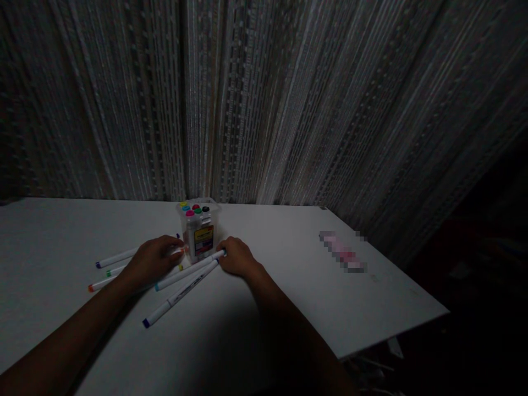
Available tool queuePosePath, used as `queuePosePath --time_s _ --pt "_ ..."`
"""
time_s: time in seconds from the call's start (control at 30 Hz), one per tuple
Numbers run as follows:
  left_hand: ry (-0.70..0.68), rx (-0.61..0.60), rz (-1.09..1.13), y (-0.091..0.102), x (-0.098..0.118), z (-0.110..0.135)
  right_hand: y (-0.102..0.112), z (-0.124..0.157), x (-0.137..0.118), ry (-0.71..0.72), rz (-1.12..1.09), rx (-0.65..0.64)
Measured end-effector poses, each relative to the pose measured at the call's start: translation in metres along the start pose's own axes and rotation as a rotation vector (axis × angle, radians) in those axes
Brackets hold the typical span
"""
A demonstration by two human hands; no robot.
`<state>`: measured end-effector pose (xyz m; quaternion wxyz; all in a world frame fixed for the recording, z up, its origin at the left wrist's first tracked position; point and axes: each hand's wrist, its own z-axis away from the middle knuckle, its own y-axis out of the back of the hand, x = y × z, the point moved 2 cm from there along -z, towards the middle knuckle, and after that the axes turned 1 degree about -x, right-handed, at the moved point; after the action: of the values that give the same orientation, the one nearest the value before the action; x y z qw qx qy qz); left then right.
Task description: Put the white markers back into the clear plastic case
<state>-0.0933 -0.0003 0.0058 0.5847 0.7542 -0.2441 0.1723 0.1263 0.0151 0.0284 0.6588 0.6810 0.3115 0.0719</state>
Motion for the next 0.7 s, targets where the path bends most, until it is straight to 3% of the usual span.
queuePosePath --time_s 0.7 --pt "-0.030 -0.051 0.004 0.0003 0.0000 -0.0004 -0.0002 -0.0006 0.0004 0.013 0.005 -0.001"
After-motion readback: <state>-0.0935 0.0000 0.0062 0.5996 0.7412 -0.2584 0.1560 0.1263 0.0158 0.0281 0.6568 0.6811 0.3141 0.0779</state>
